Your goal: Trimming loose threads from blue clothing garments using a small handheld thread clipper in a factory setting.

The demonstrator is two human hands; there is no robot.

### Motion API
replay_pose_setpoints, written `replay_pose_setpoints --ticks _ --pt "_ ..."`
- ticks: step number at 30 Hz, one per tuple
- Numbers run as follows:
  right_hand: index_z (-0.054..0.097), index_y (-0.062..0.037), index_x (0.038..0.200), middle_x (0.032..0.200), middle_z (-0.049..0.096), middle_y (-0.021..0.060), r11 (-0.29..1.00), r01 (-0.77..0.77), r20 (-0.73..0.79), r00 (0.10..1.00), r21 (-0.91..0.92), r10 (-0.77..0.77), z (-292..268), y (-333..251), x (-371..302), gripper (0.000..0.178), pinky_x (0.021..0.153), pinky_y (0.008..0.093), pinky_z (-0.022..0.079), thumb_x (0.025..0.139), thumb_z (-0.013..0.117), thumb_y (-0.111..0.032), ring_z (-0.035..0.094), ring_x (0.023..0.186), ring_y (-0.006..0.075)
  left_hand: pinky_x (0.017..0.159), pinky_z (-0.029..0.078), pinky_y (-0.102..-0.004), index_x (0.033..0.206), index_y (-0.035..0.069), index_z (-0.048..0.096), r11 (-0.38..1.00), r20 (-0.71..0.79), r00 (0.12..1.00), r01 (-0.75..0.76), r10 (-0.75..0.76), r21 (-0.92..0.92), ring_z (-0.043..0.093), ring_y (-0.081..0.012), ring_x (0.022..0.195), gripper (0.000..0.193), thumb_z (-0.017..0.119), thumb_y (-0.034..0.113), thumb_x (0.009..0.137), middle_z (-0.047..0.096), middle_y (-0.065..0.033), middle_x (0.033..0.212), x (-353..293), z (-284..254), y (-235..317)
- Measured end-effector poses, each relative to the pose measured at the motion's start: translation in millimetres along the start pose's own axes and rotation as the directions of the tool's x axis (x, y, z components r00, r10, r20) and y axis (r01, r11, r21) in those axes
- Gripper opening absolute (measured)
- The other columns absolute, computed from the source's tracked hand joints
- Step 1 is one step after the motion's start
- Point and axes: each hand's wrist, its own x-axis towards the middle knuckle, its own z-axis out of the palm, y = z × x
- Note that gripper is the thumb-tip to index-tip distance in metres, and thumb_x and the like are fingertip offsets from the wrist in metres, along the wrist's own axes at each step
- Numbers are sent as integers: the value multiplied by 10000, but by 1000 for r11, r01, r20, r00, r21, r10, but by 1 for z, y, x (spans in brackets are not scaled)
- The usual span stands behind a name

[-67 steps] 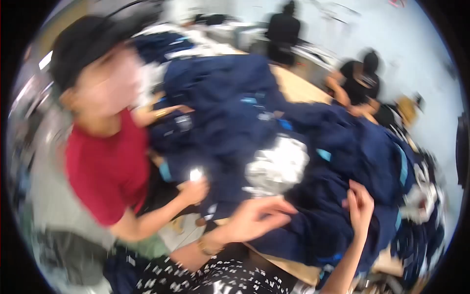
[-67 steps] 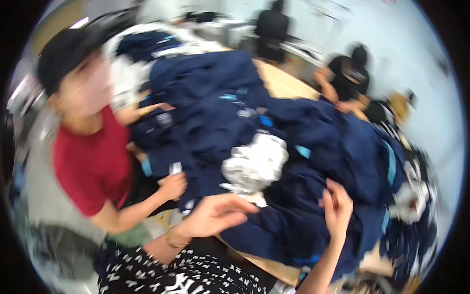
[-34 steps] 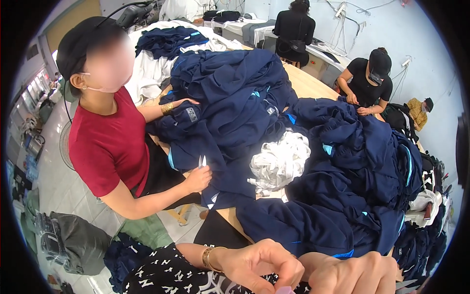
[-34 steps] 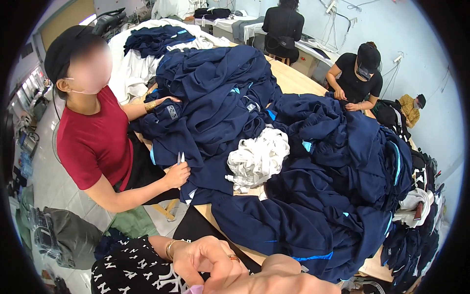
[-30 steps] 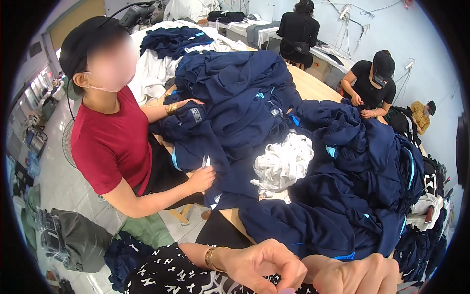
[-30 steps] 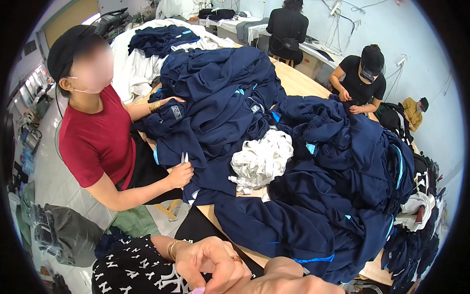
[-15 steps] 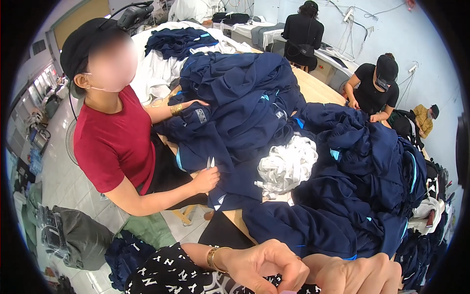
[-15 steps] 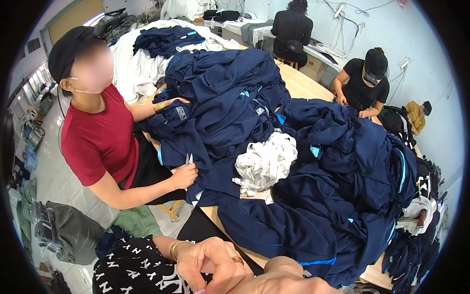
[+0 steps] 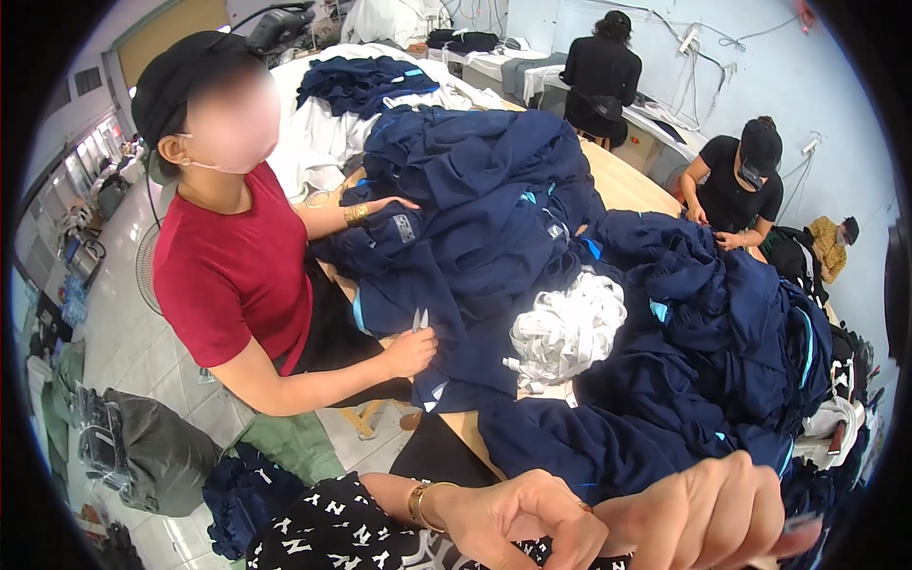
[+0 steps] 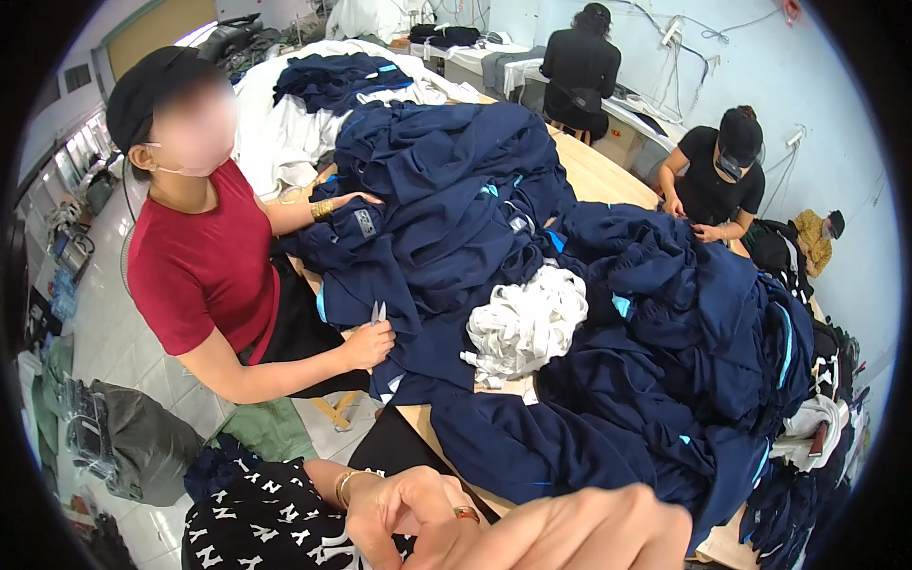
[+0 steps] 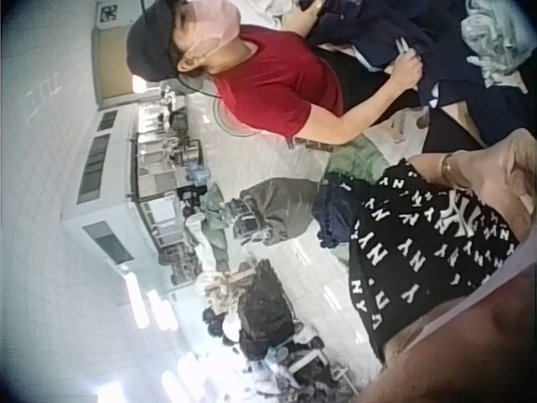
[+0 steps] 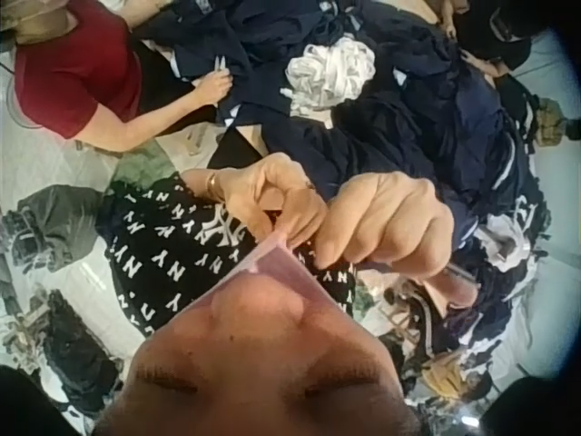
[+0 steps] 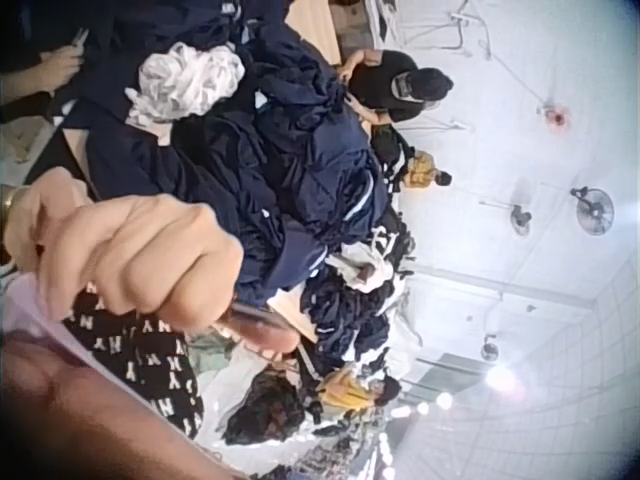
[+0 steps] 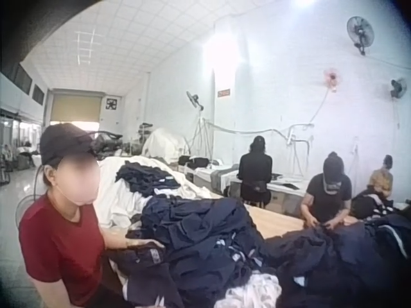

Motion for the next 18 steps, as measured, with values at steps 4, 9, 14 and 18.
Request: replay_pose_setpoints --ticks 4,9,14,18 --pt "272 -139 522 372 278 6 972 163 -329 920 -170 -212 -5 -14 -24 509 812 230 429 931 458 -377 301 256 98 650 439 -280 751 -29 641 968 156 955 -249 251 -33 558 -214 683 116 733 22 703 617 -104 719 12 11 18" --pt "276 -123 574 480 271 19 827 388 -436 712 -407 -550 -22 -68 -57 365 1125 401 157 872 483 -87 327 394 118 659 447 -266 745 -36 623 938 154 925 -345 348 -48 553 -212 723 134 725 41 707 602 -106 734 4 8 15" --pt "376 -111 464 435 396 19 638 390 -356 585 -664 -729 -23 -88 -62 351 1026 414 295 778 522 -162 445 463 143 649 455 -262 771 -52 596 773 342 706 -624 620 -115 533 -211 717 127 656 51 727 588 -107 745 14 -15 20" --pt "402 -109 485 447 388 6 675 395 -383 599 -623 -703 -25 -90 -68 353 1015 423 311 810 512 -194 451 471 145 650 464 -252 799 -55 591 689 201 659 -695 724 -203 530 -195 726 128 655 45 752 581 -102 763 21 5 19"
